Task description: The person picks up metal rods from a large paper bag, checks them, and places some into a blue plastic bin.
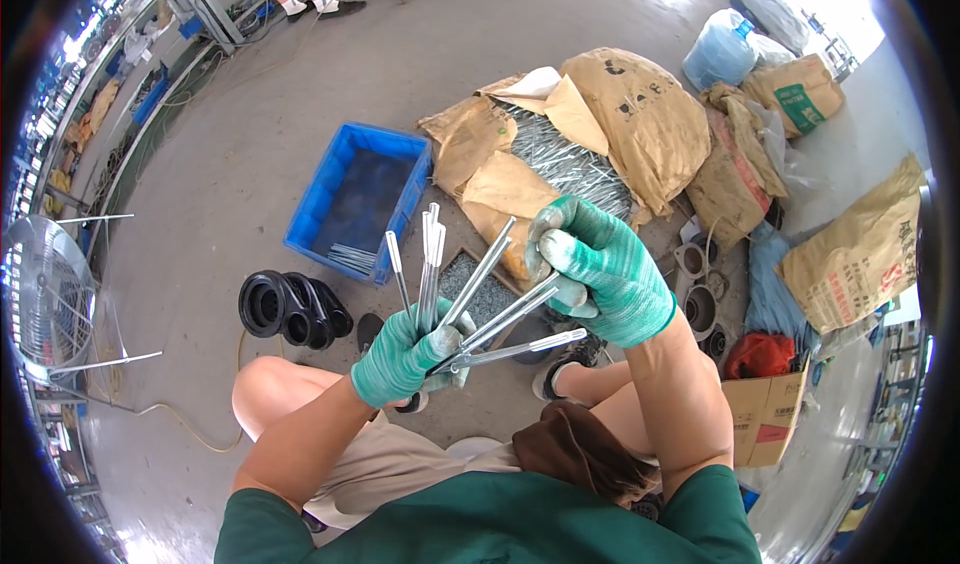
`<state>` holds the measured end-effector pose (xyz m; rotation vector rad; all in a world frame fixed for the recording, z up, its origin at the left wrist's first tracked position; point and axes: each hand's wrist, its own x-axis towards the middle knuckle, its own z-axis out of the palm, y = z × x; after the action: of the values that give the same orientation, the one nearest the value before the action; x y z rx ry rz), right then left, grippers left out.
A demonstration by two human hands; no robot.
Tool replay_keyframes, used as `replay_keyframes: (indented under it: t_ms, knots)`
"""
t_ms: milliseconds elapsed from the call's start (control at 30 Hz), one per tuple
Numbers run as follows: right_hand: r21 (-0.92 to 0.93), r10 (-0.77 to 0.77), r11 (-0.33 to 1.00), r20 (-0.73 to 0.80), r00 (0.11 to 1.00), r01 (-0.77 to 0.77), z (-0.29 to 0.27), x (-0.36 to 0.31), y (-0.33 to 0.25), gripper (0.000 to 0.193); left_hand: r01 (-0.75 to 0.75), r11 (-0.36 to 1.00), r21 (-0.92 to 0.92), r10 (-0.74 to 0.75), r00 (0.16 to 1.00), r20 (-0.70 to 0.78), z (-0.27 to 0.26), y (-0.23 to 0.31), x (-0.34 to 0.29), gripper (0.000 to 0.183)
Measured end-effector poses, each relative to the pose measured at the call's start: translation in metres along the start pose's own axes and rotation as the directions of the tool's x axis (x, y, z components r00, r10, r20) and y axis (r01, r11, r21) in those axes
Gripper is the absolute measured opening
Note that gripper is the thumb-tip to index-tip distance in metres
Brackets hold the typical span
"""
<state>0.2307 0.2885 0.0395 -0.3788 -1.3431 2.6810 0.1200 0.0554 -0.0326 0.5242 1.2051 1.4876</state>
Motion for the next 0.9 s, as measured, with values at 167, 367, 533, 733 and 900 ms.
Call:
replay_keyframes:
  t_ms: [167,367,533,733,900]
  knots:
    - [0.050,0.022,0.998,0.013,1.000,-0.023,-0.004,0.004,0.001,0.018,-0.093,0.994,-0.060,0.088,0.993,-0.077,0.000,-0.009,0.000,0.035]
    - [-0.001,0.042,0.999,0.047,0.998,-0.042,-0.003,0.002,-0.001,0.020,-0.030,0.999,-0.020,0.029,0.998,-0.050,-0.006,-0.006,-0.003,0.031]
    - [-0.036,0.043,0.998,0.027,0.999,-0.042,-0.002,0.002,0.002,0.021,-0.049,0.999,-0.010,0.048,0.997,-0.057,-0.002,-0.010,-0.006,0.026]
    - [-0.010,0.084,0.996,0.016,0.996,-0.084,0.000,0.002,0.001,0.021,-0.079,0.994,-0.070,0.072,0.992,-0.099,0.000,-0.008,-0.006,0.024]
    - [0.001,0.093,0.996,-0.010,0.996,-0.093,0.000,0.004,0.001,0.023,-0.157,0.984,0.087,0.167,0.979,-0.116,-0.001,-0.012,-0.004,0.021]
